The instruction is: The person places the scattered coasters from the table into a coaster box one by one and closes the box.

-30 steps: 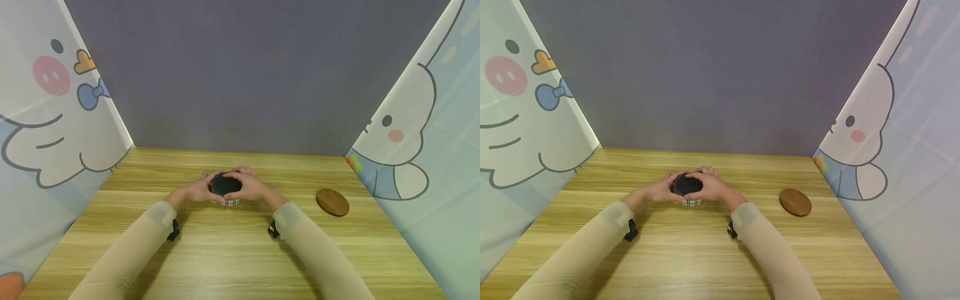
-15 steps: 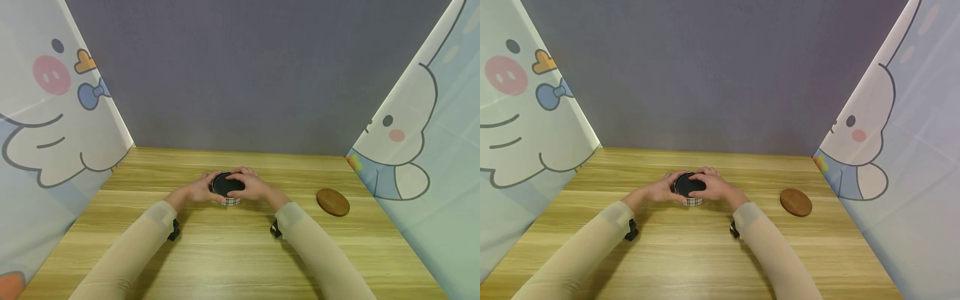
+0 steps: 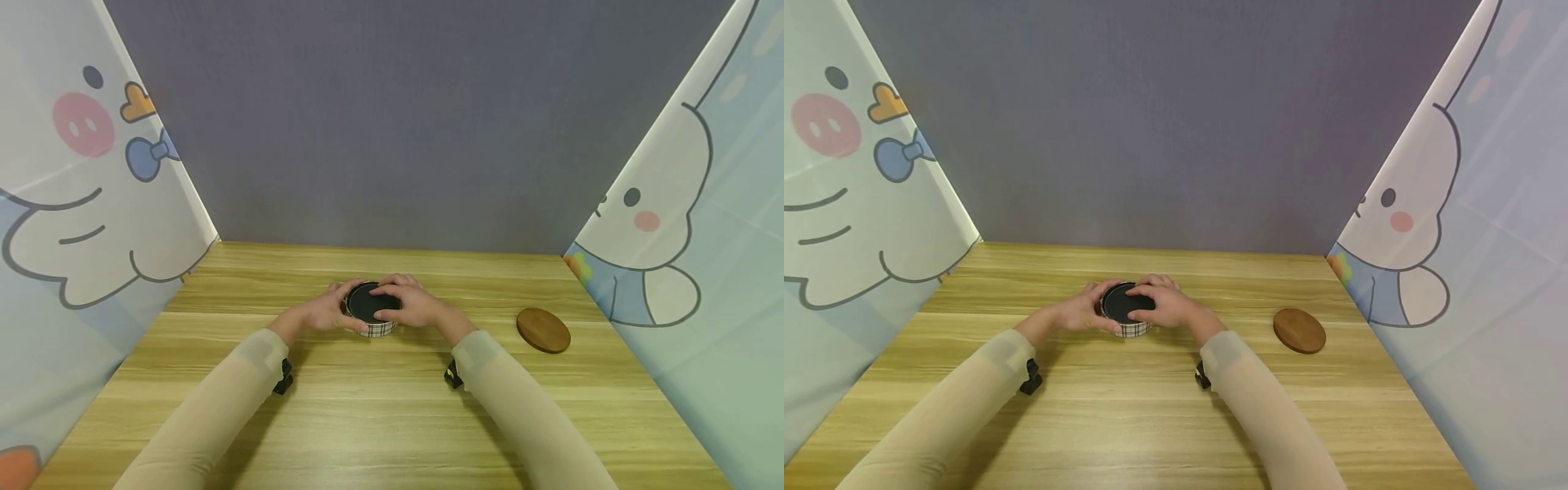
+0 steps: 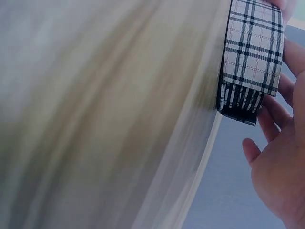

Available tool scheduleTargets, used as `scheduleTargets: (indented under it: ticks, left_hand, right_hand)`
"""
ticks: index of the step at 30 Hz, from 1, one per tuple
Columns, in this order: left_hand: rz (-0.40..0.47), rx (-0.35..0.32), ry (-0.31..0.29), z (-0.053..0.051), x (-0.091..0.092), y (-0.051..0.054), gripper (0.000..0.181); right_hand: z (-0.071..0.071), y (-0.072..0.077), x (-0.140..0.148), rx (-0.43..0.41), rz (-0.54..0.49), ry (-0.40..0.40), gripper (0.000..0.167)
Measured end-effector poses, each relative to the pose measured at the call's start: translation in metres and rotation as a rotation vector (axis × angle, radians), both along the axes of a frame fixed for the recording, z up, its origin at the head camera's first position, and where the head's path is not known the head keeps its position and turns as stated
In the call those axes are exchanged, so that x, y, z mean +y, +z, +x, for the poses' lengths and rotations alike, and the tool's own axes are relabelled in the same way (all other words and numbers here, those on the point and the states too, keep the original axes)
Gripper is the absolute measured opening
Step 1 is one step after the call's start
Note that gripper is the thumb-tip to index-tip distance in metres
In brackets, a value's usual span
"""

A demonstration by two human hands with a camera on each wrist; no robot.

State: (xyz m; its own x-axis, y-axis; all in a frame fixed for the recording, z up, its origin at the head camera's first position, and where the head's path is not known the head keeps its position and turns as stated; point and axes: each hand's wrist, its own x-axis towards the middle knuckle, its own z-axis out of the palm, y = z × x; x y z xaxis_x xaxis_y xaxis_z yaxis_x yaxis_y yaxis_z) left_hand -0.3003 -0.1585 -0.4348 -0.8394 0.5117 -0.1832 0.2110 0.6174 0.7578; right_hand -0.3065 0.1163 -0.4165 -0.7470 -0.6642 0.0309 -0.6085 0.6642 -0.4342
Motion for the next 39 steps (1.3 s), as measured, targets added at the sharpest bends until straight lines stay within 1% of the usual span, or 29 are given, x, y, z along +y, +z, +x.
scheduleTargets:
  ticks: [9,15,18,20,26,30,34,39]
  left_hand:
    - [-0.011,0.009,0.007,-0.001,0.0,-0.002,0.124]
    - [-0.011,0.014,0.009,0.0,-0.001,-0.001,0.122]
    - [-0.007,0.012,0.02,0.001,0.0,-0.001,0.121]
    - [-0.006,0.013,0.026,0.002,0.0,-0.001,0.121]
    - [-0.002,0.025,0.033,0.002,0.0,-0.002,0.123]
    - [-0.009,0.04,0.019,0.0,0.0,-0.004,0.125]
    - [0.0,0.026,0.015,0.0,0.001,-0.003,0.125]
    - [0.007,0.008,0.024,0.001,0.001,-0.002,0.122]
  right_hand:
    - [0.002,0.002,0.006,0.019,0.021,0.0,0.052]
    - [0.007,0.006,0.014,0.02,0.004,0.02,0.049]
    - [0.009,0.006,0.02,0.007,-0.01,0.019,0.049]
    - [0.011,0.007,0.025,-0.011,-0.039,0.017,0.05]
    - [0.017,0.007,0.048,-0.077,-0.16,0.019,0.053]
    - [0.021,0.008,0.068,-0.106,-0.203,0.006,0.054]
    - [0.028,0.01,0.089,-0.128,-0.19,-0.037,0.055]
    - [0.034,0.014,0.118,-0.102,-0.144,-0.089,0.057]
